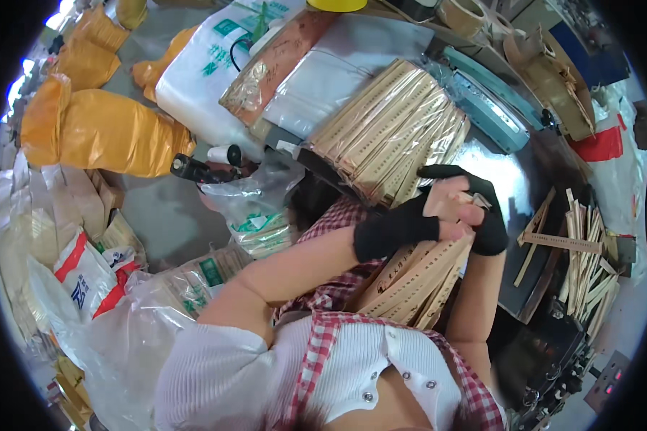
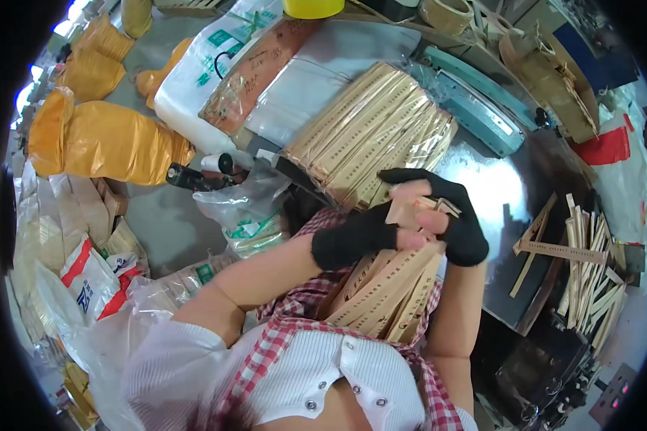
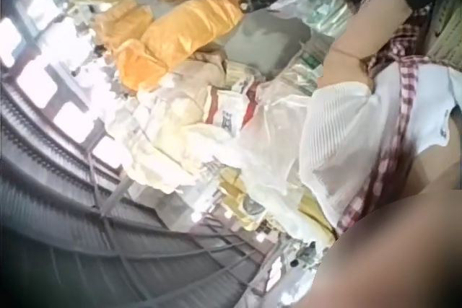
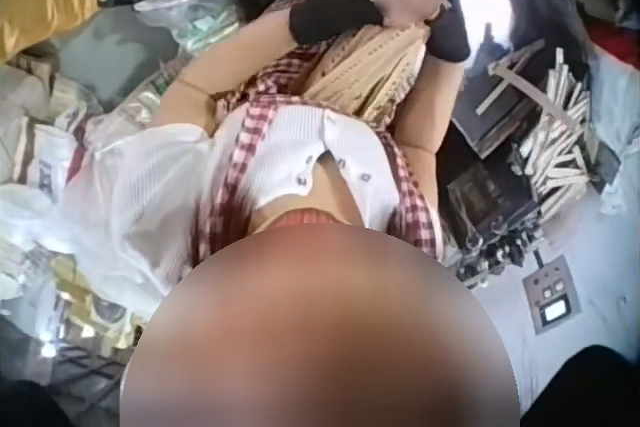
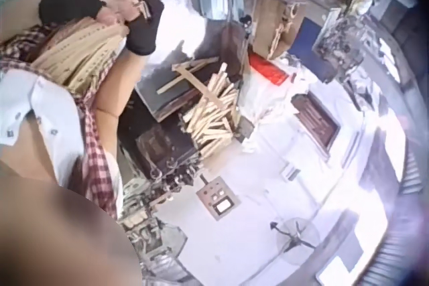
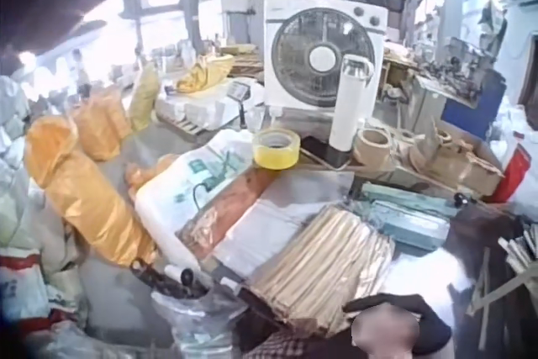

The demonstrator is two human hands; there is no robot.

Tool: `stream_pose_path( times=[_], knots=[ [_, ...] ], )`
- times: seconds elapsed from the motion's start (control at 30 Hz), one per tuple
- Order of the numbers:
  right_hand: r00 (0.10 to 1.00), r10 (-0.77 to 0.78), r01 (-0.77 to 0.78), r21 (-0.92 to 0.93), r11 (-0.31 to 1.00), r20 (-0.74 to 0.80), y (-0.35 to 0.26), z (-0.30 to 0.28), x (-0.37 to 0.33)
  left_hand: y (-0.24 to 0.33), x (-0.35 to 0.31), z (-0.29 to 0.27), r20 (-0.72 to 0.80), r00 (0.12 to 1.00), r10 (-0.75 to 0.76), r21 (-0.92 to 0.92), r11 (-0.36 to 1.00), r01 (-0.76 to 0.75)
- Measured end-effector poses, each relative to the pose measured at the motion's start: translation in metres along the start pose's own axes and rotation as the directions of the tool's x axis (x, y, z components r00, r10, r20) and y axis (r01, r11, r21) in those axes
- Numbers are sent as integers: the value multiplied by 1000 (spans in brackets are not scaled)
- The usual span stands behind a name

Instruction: Organizing and packaging bundles of wooden strips into plastic bags and sealing them.

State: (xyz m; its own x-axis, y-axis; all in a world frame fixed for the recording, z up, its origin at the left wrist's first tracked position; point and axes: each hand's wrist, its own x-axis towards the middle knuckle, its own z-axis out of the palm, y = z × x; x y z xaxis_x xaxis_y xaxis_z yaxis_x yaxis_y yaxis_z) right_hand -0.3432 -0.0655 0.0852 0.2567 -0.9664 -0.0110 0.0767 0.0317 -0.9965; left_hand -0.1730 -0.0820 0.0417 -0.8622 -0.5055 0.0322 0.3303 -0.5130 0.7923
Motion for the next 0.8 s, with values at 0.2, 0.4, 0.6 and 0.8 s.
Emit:
stream_pose_path(
  times=[0.2,0.4,0.6,0.8],
  knots=[
    [977,153,-129,165,978,-147,45,-19,-4,77,8,-168,-271,736,621,961,214,173],
    [988,109,-94,140,986,-108,52,-21,8,98,44,-282,-93,985,146,982,-153,115],
    [965,204,-164,227,960,-165,65,-34,2,107,46,-281,-191,956,224,981,7,194],
    [962,229,-192,227,955,-149,67,-43,0,117,30,-284,-243,656,715,948,32,316]
  ],
)
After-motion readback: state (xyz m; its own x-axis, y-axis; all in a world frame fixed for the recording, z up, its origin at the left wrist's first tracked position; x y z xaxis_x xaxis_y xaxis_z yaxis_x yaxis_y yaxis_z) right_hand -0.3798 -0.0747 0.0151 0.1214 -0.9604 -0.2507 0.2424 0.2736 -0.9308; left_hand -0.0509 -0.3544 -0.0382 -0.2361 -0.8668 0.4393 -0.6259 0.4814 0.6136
